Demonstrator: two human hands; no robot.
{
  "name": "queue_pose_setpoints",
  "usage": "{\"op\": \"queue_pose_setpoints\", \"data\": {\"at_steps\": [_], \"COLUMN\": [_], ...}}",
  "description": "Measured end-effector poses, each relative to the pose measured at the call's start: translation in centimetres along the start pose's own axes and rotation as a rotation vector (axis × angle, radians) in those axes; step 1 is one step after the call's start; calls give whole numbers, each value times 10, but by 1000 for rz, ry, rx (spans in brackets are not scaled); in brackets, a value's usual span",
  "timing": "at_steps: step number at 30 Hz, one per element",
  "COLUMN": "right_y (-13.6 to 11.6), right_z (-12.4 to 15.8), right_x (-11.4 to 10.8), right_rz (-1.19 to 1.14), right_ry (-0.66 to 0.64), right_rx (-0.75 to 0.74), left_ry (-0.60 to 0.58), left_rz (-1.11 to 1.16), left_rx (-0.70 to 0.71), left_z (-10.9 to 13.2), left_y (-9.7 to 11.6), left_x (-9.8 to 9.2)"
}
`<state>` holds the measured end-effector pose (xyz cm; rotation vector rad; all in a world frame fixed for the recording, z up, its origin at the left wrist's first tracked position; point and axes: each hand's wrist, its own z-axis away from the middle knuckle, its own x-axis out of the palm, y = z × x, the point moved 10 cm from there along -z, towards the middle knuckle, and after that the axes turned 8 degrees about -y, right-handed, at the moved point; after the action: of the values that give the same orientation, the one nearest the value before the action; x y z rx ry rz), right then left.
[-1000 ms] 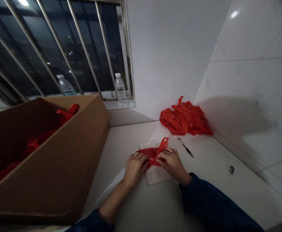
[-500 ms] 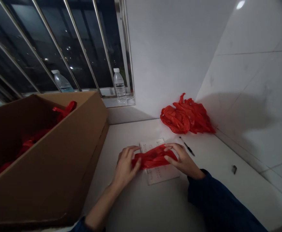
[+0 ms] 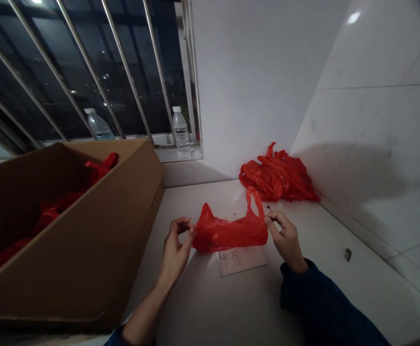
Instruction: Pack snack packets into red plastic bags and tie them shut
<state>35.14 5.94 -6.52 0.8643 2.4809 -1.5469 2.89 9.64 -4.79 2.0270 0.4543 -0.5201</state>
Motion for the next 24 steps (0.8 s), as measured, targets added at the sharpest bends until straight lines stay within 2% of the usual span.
{"op": "queue_pose_setpoints", "data": {"at_steps": [3, 6, 9, 11, 13, 15, 17, 18, 20, 22, 24], "right_y": [-13, -25, -48, -77, -110, -146, -165, -166, -157, -141, -124], "right_z": [5, 10, 21, 36, 52, 61, 66, 66, 62, 55, 48], "right_x": [8, 4, -18, -35, -36, -9, 34, 56, 90, 108, 113], "right_rz": [25, 80, 115, 79, -9, -32, 33, 81, 185, 293, 392], "right_ry": [-33, -18, 105, 206, 213, 7, -258, -386, -552, -610, -609], "right_rx": [-24, -32, -98, -213, -349, -493, -556, -547, -511, -460, -398], "left_ry": [-151, -261, -180, -107, -85, -98, -120, -129, -126, -108, -95], "left_rz": [69, -58, -179, -222, -254, -251, -216, -194, -142, -86, -17], "left_rx": [54, 190, 272, 268, 269, 280, 286, 284, 264, 222, 158], "left_z": [3, 6, 11, 17, 25, 34, 42, 45, 48, 50, 50], "left_y": [27, 64, 88, 94, 98, 101, 102, 102, 100, 96, 89], "left_x": [16, 24, 8, -6, -14, -15, -14, -13, -15, -17, -18]}}
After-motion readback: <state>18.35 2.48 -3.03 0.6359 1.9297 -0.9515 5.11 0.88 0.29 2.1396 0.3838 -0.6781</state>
